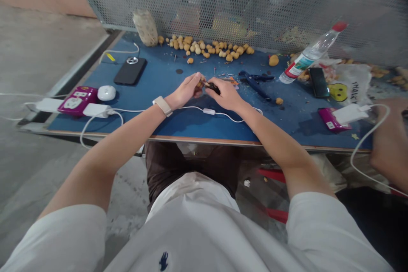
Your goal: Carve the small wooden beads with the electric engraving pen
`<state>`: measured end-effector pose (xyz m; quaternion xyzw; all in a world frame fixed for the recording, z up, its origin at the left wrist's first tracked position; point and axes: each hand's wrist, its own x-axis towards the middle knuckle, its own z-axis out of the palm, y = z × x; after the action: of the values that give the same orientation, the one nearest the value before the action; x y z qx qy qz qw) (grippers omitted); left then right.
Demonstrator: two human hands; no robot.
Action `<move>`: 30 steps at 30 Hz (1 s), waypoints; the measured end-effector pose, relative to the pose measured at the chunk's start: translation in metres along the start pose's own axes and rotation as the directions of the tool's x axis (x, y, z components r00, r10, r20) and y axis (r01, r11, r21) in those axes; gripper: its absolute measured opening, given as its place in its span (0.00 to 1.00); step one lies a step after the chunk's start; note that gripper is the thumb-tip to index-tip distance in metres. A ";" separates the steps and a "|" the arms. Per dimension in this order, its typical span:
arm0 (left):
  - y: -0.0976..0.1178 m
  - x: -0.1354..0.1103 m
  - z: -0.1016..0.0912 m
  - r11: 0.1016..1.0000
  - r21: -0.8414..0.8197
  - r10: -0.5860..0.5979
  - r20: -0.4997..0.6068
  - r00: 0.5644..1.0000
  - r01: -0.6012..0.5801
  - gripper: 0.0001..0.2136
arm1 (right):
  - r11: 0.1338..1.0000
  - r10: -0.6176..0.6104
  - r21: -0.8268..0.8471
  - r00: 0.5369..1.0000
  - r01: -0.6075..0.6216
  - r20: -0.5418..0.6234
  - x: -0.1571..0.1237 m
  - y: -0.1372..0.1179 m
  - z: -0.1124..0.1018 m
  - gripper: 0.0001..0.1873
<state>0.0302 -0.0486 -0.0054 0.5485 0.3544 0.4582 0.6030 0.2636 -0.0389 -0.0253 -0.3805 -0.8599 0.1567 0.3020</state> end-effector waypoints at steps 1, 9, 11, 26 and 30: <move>0.000 0.000 0.000 1.000 0.002 -0.002 0.000 1.000 0.002 0.30 | 1.000 -0.002 -0.004 1.000 0.002 0.002 0.000 0.001 0.001 0.33; -0.002 0.000 -0.001 1.000 -0.015 0.003 0.013 1.000 -0.002 0.29 | 0.999 -0.008 -0.031 1.000 0.009 0.006 0.001 0.004 0.004 0.26; -0.001 0.000 -0.001 0.999 -0.033 -0.005 0.020 1.000 0.006 0.29 | 1.000 -0.002 -0.027 1.000 0.002 0.012 0.001 0.003 0.003 0.25; 0.007 -0.004 0.005 0.986 -0.138 -0.085 0.030 0.996 0.088 0.28 | 0.999 0.003 -0.034 1.000 -0.003 0.010 0.001 0.001 0.002 0.26; 0.007 -0.003 0.003 0.982 -0.164 -0.096 0.021 0.995 0.098 0.28 | 1.000 0.003 -0.006 1.000 -0.003 -0.008 0.001 -0.001 0.000 0.27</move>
<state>0.0309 -0.0529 0.0018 0.4821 0.3376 0.4525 0.6700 0.2626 -0.0394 -0.0246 -0.3835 -0.8585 0.1528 0.3041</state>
